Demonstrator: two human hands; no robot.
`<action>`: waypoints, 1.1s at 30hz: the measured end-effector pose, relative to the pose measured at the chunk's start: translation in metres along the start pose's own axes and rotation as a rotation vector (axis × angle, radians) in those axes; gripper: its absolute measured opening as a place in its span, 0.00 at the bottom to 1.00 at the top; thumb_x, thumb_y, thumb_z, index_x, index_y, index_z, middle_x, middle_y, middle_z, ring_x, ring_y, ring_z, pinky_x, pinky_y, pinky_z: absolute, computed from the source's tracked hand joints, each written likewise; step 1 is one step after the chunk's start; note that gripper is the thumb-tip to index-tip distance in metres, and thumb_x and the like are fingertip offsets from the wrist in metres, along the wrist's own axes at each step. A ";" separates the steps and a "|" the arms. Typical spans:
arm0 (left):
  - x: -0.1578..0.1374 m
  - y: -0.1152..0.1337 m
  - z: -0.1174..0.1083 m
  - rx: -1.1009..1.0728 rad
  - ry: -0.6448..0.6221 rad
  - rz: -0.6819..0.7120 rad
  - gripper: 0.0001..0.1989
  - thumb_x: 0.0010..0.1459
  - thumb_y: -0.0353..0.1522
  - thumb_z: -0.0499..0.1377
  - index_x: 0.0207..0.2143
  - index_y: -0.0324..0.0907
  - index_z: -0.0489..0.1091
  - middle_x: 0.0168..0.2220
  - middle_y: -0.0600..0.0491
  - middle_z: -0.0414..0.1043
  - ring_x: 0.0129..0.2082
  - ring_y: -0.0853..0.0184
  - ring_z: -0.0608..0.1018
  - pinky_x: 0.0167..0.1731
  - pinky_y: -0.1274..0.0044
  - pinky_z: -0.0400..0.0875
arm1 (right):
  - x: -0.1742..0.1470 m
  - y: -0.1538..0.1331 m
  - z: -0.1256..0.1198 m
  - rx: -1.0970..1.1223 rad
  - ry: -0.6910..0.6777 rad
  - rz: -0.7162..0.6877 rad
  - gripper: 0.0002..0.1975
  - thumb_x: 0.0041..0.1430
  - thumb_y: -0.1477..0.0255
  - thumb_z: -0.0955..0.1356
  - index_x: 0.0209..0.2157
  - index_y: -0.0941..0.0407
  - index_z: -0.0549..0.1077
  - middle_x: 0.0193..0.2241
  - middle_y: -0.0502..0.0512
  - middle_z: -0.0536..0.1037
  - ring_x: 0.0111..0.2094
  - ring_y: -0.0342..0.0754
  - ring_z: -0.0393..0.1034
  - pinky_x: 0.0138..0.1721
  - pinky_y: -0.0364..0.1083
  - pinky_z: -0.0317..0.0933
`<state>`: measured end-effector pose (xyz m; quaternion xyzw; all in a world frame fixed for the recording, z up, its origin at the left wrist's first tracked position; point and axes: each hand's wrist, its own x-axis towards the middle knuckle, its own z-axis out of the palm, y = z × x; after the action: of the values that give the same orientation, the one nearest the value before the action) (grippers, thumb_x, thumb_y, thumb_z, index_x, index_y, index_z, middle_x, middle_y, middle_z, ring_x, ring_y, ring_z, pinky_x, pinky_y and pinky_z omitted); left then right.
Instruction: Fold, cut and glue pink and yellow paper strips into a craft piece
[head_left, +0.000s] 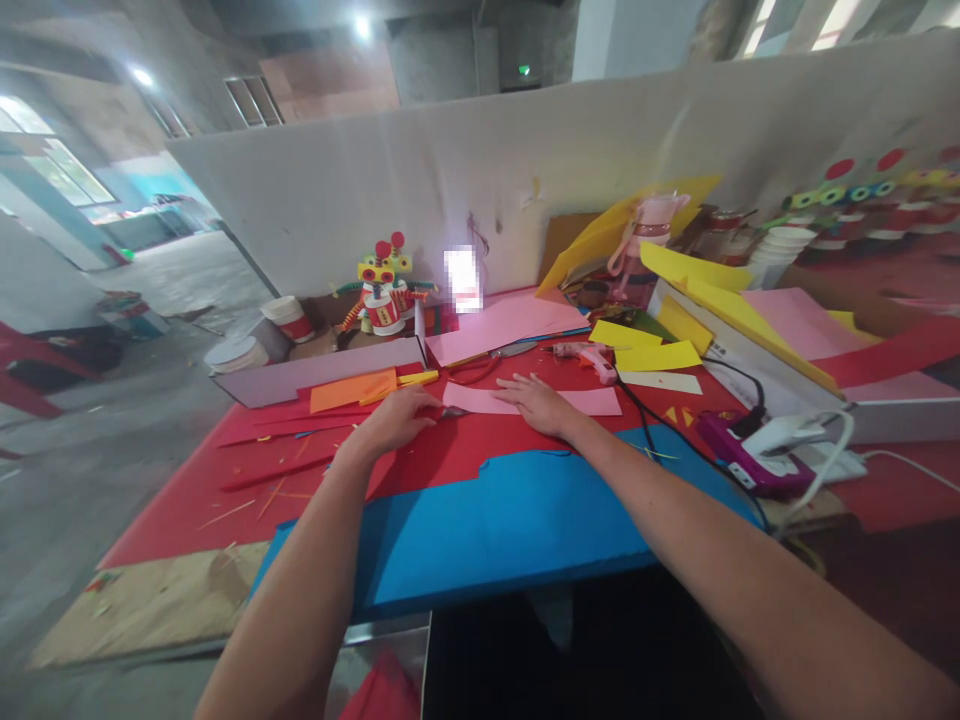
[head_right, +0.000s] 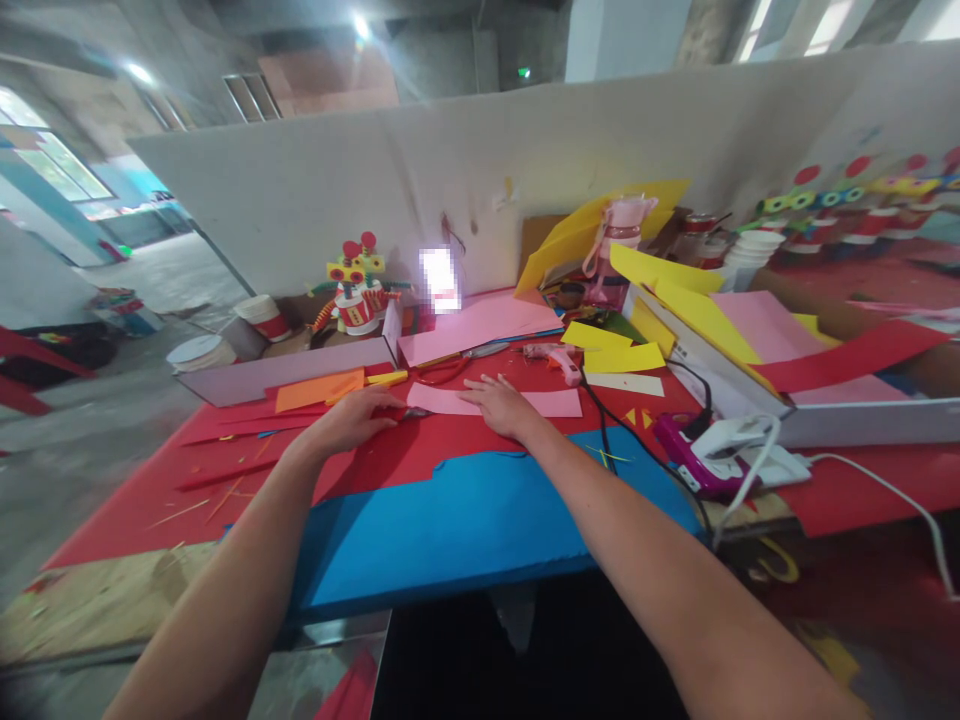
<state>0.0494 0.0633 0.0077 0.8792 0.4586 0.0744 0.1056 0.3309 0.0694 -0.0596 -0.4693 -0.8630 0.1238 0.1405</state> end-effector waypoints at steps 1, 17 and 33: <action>0.000 0.001 0.000 -0.003 0.002 0.009 0.12 0.54 0.30 0.58 0.41 0.44 0.77 0.39 0.50 0.75 0.41 0.63 0.75 0.45 0.71 0.68 | 0.000 0.000 0.000 -0.003 0.000 -0.001 0.28 0.64 0.80 0.56 0.62 0.45 0.62 0.64 0.52 0.61 0.67 0.53 0.49 0.65 0.62 0.42; 0.006 0.011 0.006 -0.011 -0.040 0.018 0.12 0.55 0.28 0.59 0.41 0.44 0.77 0.38 0.51 0.74 0.39 0.63 0.74 0.44 0.72 0.68 | -0.001 -0.002 -0.002 -0.014 -0.017 0.007 0.27 0.64 0.80 0.56 0.61 0.48 0.64 0.65 0.52 0.60 0.67 0.54 0.49 0.65 0.61 0.41; 0.012 0.026 0.014 -0.038 0.006 0.078 0.12 0.54 0.25 0.59 0.40 0.42 0.78 0.39 0.49 0.75 0.40 0.63 0.75 0.44 0.73 0.68 | 0.002 0.003 0.002 -0.024 -0.001 -0.001 0.28 0.63 0.81 0.56 0.61 0.49 0.64 0.65 0.53 0.60 0.66 0.54 0.50 0.65 0.61 0.42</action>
<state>0.0802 0.0566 0.0015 0.8941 0.4228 0.0896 0.1178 0.3313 0.0729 -0.0625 -0.4705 -0.8646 0.1138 0.1347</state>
